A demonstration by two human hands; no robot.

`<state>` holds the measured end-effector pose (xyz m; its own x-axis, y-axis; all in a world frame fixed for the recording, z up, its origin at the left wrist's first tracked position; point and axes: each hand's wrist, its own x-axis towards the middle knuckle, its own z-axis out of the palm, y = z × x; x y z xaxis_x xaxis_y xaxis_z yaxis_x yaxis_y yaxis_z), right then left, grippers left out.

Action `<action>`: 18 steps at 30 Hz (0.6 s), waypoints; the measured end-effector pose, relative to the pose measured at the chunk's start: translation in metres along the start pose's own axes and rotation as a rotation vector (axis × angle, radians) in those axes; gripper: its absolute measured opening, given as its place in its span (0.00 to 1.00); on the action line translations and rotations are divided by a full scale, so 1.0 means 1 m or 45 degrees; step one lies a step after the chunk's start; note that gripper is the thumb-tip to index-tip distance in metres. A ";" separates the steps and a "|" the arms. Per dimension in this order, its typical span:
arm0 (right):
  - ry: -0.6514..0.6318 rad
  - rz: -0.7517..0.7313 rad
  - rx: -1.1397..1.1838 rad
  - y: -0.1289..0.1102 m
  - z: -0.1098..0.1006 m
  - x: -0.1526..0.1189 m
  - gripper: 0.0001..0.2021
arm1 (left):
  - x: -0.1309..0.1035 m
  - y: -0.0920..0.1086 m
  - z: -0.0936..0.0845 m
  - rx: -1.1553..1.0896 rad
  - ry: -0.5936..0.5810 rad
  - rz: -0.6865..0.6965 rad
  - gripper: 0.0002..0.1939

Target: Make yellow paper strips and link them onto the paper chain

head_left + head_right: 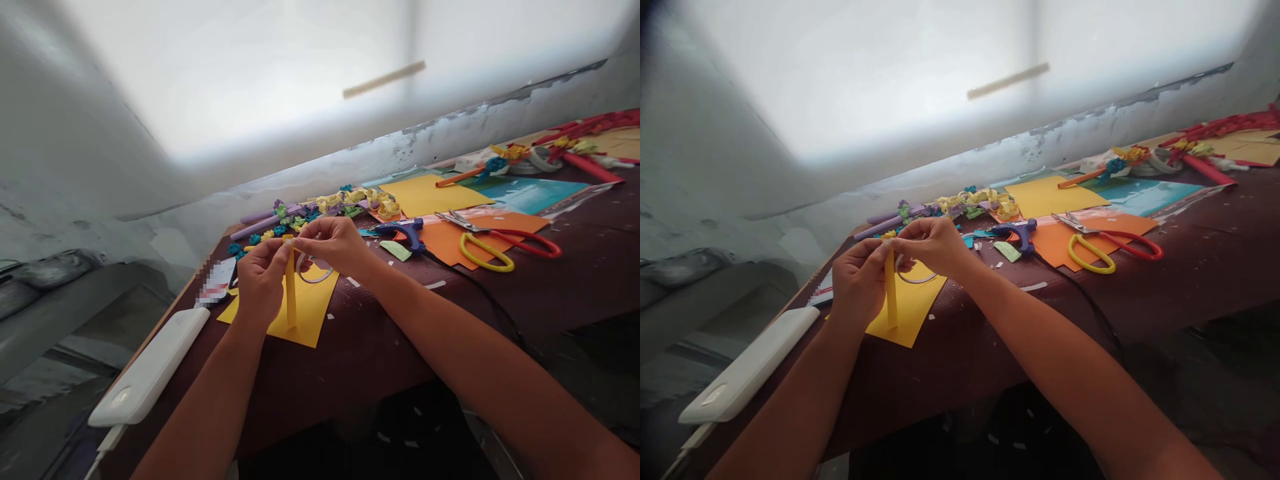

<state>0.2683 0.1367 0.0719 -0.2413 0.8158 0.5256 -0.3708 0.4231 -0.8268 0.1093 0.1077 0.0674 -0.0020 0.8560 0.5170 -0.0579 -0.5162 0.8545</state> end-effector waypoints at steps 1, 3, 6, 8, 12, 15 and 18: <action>-0.010 0.002 0.009 0.000 0.000 0.000 0.23 | 0.000 0.000 0.000 -0.001 0.003 0.001 0.14; -0.021 0.013 0.024 -0.002 0.002 0.000 0.23 | 0.000 -0.001 0.000 0.005 0.004 0.007 0.14; 0.009 0.031 0.008 -0.005 0.004 -0.001 0.24 | 0.000 -0.001 0.000 0.023 -0.011 0.024 0.14; 0.022 0.031 -0.020 -0.007 0.005 -0.001 0.24 | 0.000 0.000 0.001 0.028 -0.019 0.037 0.14; 0.025 0.008 -0.022 -0.008 0.005 -0.001 0.24 | -0.001 0.001 0.003 0.033 -0.024 0.056 0.14; 0.040 0.010 -0.011 -0.007 0.004 0.000 0.24 | -0.001 0.001 0.003 0.040 -0.025 0.065 0.13; 0.034 0.016 -0.022 -0.007 0.004 0.000 0.25 | -0.001 0.001 0.004 0.045 -0.029 0.075 0.13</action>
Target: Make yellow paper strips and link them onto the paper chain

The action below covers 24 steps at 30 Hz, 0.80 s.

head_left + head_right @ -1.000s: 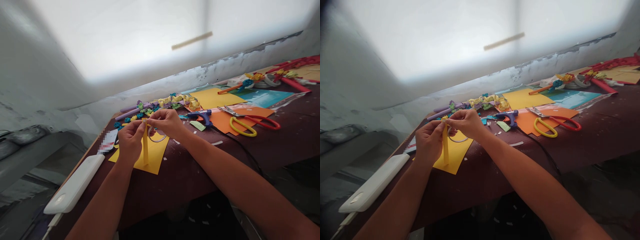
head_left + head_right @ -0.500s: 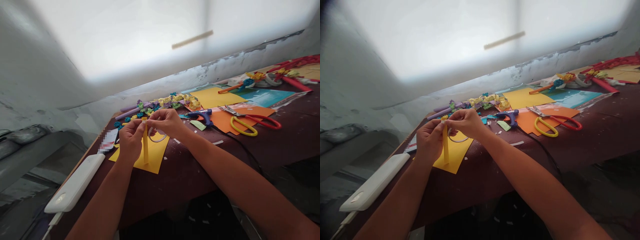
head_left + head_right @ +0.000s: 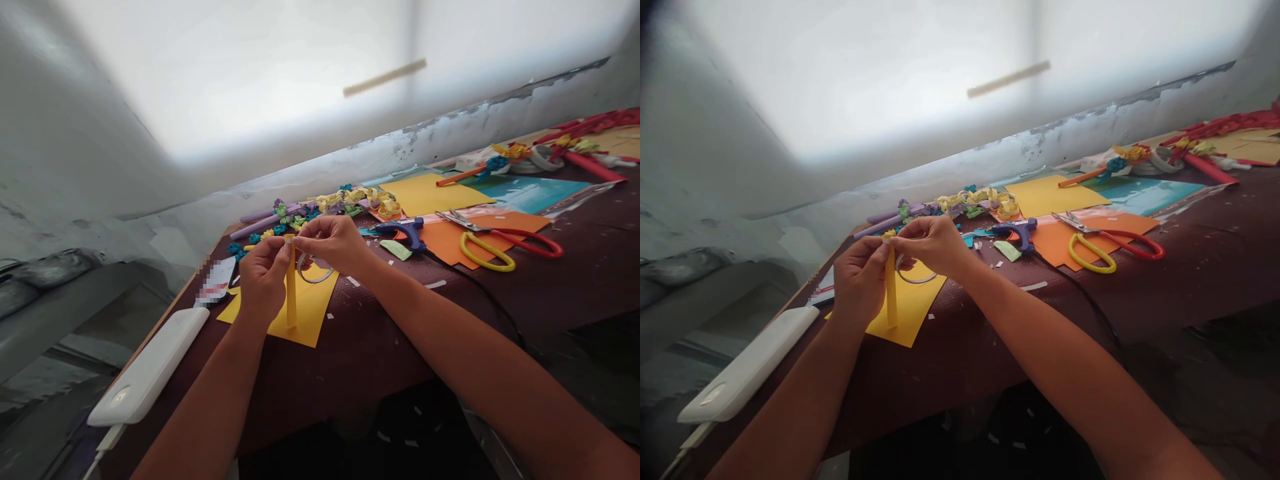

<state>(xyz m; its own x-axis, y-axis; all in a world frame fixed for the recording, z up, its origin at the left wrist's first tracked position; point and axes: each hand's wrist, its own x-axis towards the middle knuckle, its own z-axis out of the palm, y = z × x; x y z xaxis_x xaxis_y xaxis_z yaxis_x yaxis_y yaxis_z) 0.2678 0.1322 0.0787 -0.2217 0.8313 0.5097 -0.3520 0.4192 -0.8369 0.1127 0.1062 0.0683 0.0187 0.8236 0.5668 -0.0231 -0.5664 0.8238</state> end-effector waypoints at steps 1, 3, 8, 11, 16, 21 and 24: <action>-0.005 -0.002 -0.001 0.000 0.000 0.000 0.25 | 0.000 0.000 0.000 0.004 -0.003 0.001 0.13; -0.018 -0.014 0.003 0.000 -0.001 0.001 0.24 | 0.000 0.000 -0.001 0.018 -0.010 0.003 0.12; -0.020 -0.050 -0.034 0.002 -0.003 0.002 0.23 | 0.002 -0.004 -0.003 0.072 -0.026 0.042 0.13; -0.023 -0.063 -0.052 0.005 -0.004 0.002 0.22 | 0.005 -0.008 -0.004 0.111 -0.012 0.098 0.15; -0.062 -0.095 -0.029 0.009 -0.005 0.003 0.18 | 0.008 -0.009 -0.003 0.217 0.049 0.198 0.15; -0.089 -0.090 -0.011 0.011 -0.003 0.003 0.19 | 0.004 -0.003 0.001 0.346 0.079 0.280 0.16; -0.076 -0.098 -0.044 0.010 -0.003 0.003 0.17 | 0.003 0.000 0.002 0.452 0.092 0.329 0.15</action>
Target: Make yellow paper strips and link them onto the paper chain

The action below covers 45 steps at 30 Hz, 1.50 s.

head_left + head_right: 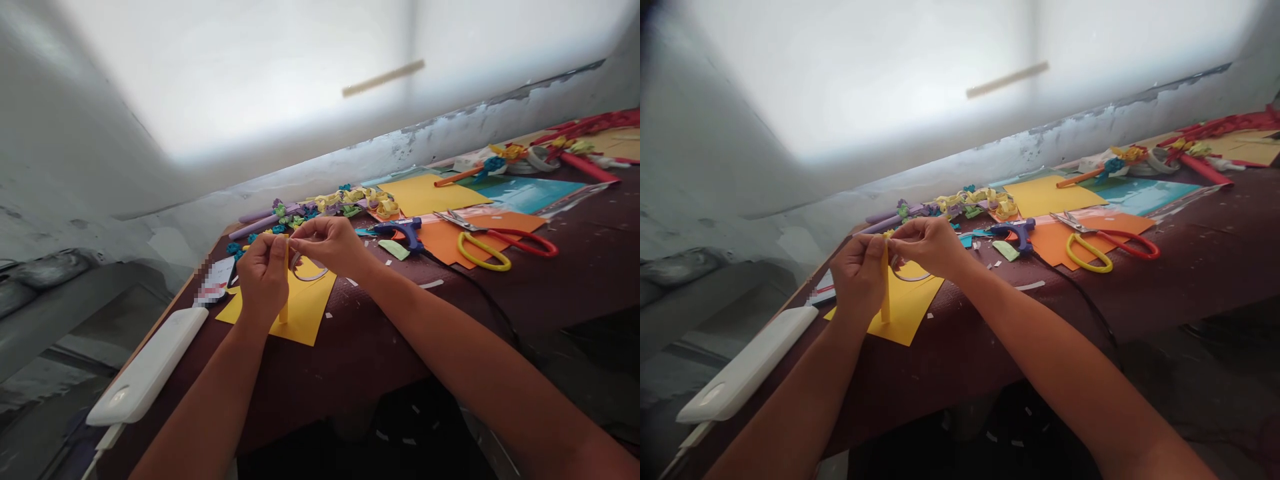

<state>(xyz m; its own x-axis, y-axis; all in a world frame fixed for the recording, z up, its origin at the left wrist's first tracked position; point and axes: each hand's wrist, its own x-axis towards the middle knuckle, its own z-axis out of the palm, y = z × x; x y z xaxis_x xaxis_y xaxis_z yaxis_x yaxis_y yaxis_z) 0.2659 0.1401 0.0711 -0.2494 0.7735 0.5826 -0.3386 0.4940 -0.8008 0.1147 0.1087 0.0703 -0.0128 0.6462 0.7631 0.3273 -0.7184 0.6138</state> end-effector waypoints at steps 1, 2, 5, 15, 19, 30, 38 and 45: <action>0.010 -0.008 -0.015 0.000 0.000 0.000 0.17 | 0.000 0.001 0.000 0.051 0.009 0.023 0.15; 0.023 -0.014 -0.032 0.000 0.000 0.000 0.16 | 0.000 0.002 -0.001 0.108 0.019 0.049 0.15; 0.072 -0.030 -0.092 -0.001 -0.002 -0.001 0.14 | -0.001 0.003 -0.003 0.290 0.030 0.139 0.13; 0.167 -0.023 -0.147 -0.002 0.000 0.000 0.18 | 0.001 0.001 -0.005 0.612 0.052 0.363 0.08; 0.181 -0.030 -0.213 -0.001 0.001 0.001 0.18 | 0.000 -0.001 -0.004 0.683 0.092 0.433 0.08; 0.317 -0.111 -0.714 -0.007 -0.006 0.003 0.05 | -0.010 0.006 -0.019 0.655 0.010 0.671 0.05; 0.118 -0.249 -0.880 -0.003 -0.003 0.001 0.17 | 0.004 0.065 -0.007 -0.078 -0.111 -0.078 0.11; 0.000 -0.226 -0.859 -0.007 -0.002 -0.009 0.31 | 0.005 0.060 -0.009 -0.462 -0.273 -0.423 0.09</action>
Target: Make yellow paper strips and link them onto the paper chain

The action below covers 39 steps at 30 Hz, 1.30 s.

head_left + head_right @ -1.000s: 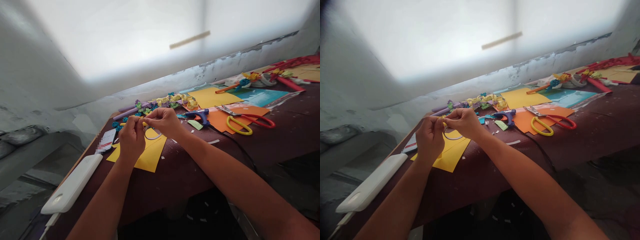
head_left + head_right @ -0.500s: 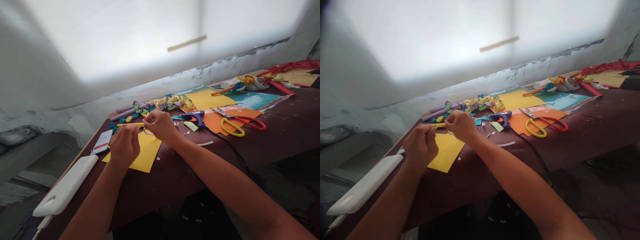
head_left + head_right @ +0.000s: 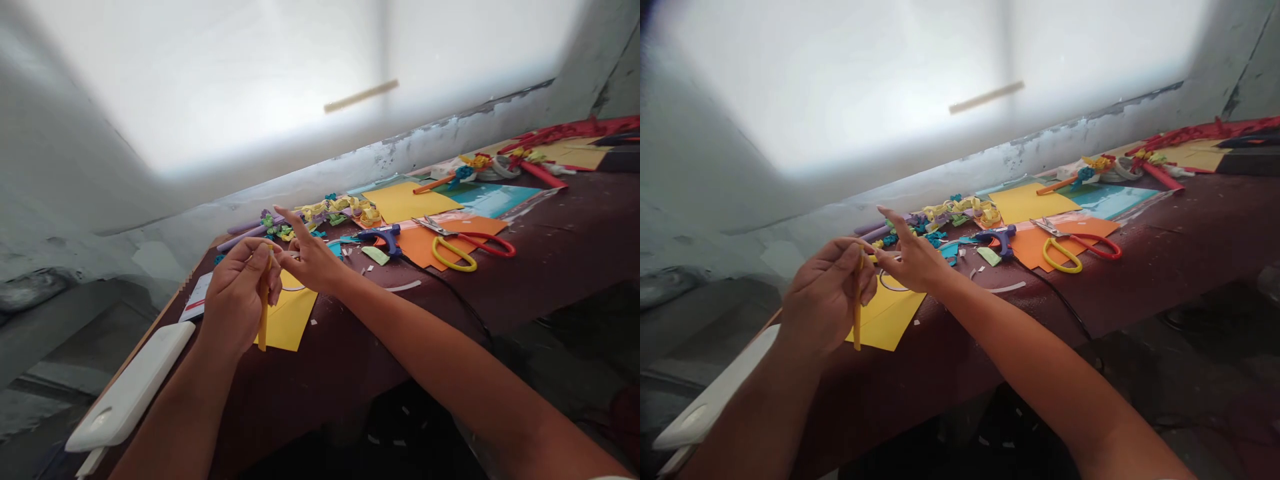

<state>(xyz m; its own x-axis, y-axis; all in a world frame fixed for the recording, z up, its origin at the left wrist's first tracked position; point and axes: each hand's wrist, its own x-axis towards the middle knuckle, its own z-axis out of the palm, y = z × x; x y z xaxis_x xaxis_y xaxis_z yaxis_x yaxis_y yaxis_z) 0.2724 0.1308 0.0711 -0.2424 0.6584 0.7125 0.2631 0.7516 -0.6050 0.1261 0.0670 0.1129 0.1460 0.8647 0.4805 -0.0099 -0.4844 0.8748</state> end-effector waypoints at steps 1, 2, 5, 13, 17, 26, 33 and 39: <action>-0.041 0.004 0.014 0.002 0.000 0.001 0.28 | -0.001 0.000 0.000 -0.024 -0.004 -0.031 0.09; -0.080 -0.001 0.023 0.003 0.000 0.001 0.26 | -0.002 0.001 0.000 -0.044 -0.006 -0.059 0.09; -0.164 -0.063 0.014 0.007 0.005 0.001 0.24 | -0.002 0.005 -0.003 -0.086 0.023 -0.104 0.10; -0.436 -0.191 -0.019 0.014 0.024 -0.002 0.07 | -0.002 0.010 -0.021 -0.055 0.194 -0.126 0.11; -0.229 -0.193 0.023 0.012 0.017 0.002 0.06 | -0.003 0.008 -0.029 -0.041 0.266 -0.085 0.15; 0.317 -0.430 -0.216 -0.010 -0.007 -0.004 0.08 | 0.002 -0.027 -0.022 -0.060 0.376 0.144 0.13; 0.232 -0.337 -0.139 -0.004 0.003 -0.004 0.09 | 0.004 -0.053 -0.019 -0.111 0.341 0.197 0.14; 0.201 -0.264 -0.169 0.000 0.003 -0.004 0.10 | 0.003 -0.064 -0.026 -0.055 0.339 0.170 0.14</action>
<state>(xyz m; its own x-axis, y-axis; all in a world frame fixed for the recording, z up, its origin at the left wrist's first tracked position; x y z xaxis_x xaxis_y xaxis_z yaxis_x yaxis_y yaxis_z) 0.2701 0.1281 0.0672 -0.1585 0.4692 0.8687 0.3456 0.8506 -0.3963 0.1021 0.1046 0.0597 -0.1241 0.8007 0.5860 -0.0545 -0.5952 0.8017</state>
